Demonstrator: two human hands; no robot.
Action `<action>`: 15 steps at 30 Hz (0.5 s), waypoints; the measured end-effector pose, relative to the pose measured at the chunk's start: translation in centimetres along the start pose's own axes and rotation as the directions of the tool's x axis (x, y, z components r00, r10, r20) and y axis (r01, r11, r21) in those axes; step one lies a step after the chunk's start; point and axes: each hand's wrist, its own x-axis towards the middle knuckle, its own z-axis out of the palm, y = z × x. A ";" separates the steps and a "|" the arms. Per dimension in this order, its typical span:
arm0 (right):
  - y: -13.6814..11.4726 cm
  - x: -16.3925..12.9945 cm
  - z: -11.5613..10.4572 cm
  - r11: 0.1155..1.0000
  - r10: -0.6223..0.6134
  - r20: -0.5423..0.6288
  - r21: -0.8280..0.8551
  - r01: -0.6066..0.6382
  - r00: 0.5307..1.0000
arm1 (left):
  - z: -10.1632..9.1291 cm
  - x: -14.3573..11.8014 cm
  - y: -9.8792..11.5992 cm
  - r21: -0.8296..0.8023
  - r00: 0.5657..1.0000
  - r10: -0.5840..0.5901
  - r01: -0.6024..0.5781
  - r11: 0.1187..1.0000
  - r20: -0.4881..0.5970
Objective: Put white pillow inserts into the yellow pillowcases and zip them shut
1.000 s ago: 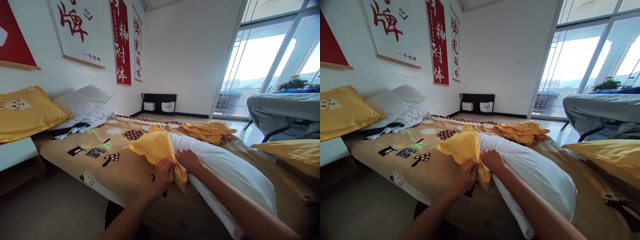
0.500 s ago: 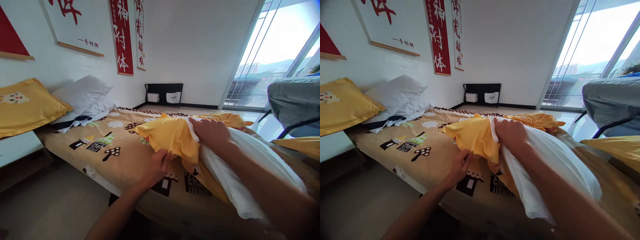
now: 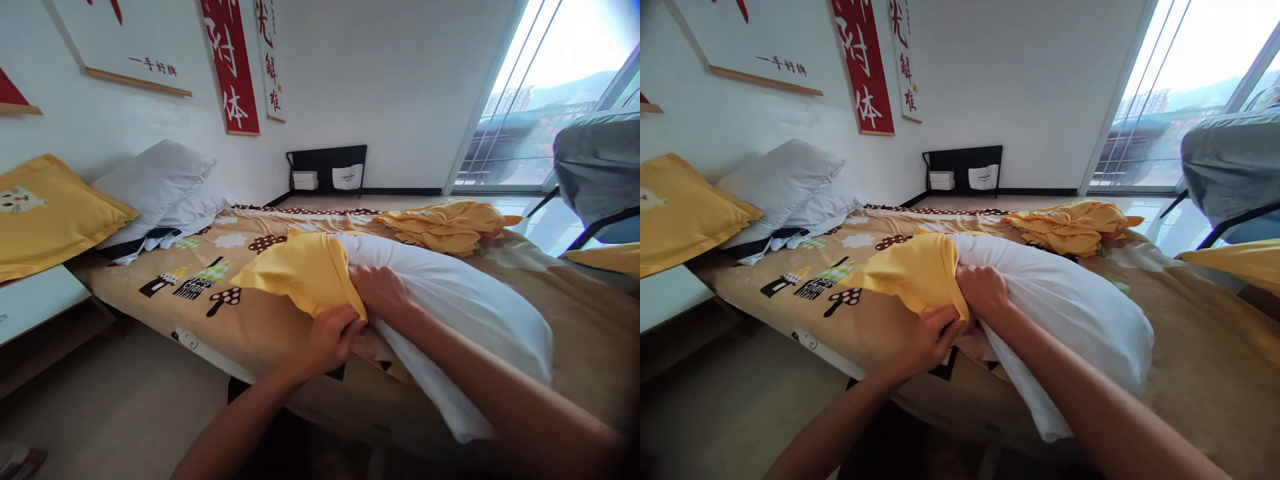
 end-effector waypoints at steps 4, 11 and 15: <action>1.6 -2.8 -0.6 0.997 -0.053 -0.109 -0.053 0.048 0.993 | -3.5 -2.5 -2.2 0.078 0.995 0.032 -0.039 0.996 0.091; 0.8 -6.6 -0.9 0.963 -0.259 -0.252 -0.143 0.228 0.933 | -13.0 -3.4 -8.8 0.228 0.696 -0.222 0.492 0.840 -0.683; -1.5 -7.3 -1.4 0.950 -0.313 -0.306 -0.120 0.290 0.899 | -14.0 -3.1 -12.0 -0.033 0.597 -0.731 0.766 0.642 -0.331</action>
